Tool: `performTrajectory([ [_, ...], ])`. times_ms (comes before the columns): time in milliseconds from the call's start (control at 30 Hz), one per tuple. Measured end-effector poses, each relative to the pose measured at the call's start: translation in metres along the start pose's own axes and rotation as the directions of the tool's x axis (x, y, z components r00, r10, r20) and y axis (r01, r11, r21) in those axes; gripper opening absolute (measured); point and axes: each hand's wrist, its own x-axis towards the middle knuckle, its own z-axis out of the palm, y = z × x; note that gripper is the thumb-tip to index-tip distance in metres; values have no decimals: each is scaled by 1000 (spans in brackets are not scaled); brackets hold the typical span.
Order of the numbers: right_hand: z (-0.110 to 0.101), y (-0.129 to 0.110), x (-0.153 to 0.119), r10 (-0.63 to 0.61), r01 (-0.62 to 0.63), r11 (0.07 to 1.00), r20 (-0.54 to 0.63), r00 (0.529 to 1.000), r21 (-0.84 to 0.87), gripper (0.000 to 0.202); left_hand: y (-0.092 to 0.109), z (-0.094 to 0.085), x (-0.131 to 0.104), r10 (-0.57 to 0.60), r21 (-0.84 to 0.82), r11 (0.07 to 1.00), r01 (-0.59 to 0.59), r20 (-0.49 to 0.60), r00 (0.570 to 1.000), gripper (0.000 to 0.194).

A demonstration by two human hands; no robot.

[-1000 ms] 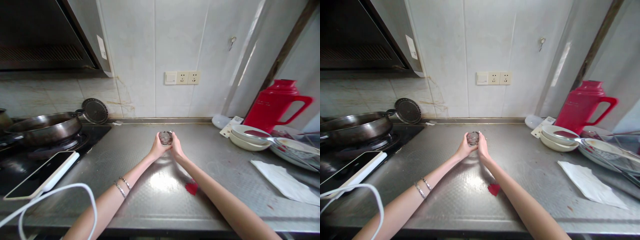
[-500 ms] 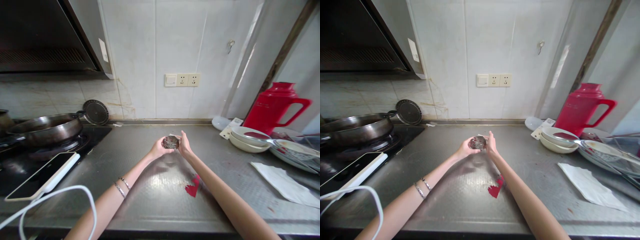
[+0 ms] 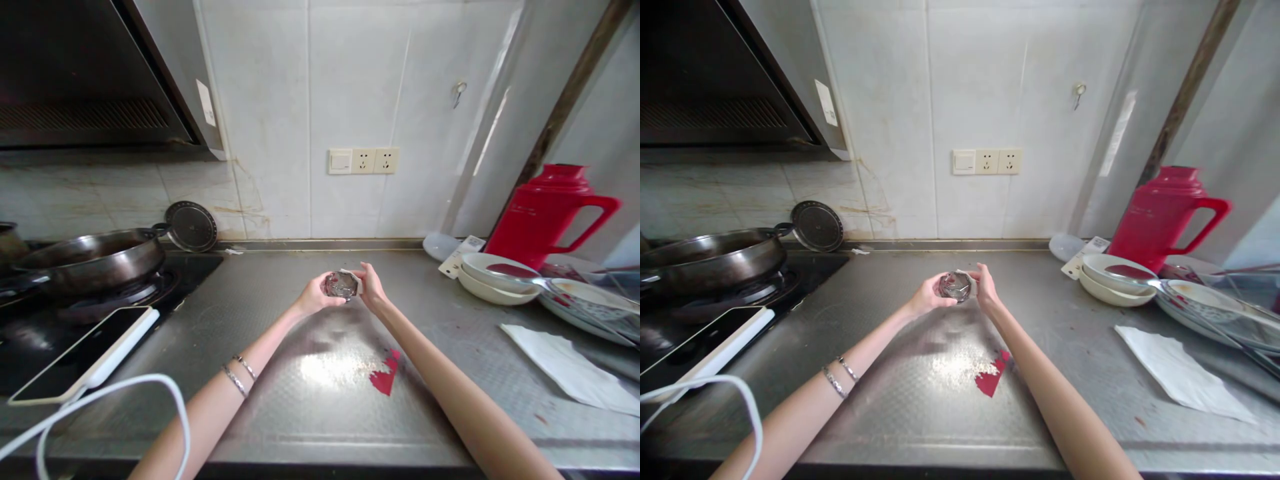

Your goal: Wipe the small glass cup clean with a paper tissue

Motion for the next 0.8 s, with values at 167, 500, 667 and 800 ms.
performTrajectory([
  [167,8,3,-7,21,-21,999,-8,1000,37,40,3,3,-2,-33,-47,998,35,44,998,69],
  [500,19,2,-23,69,-85,990,147,987,109,44,-5,-1,-2,-22,83,996,17,53,998,67],
  [667,18,10,-17,84,-95,985,80,993,147,40,-7,3,-3,44,207,977,-43,-1,999,66],
  [800,19,21,-12,43,-39,990,-24,999,138,35,-12,7,-7,155,423,904,-65,-181,971,68],
])
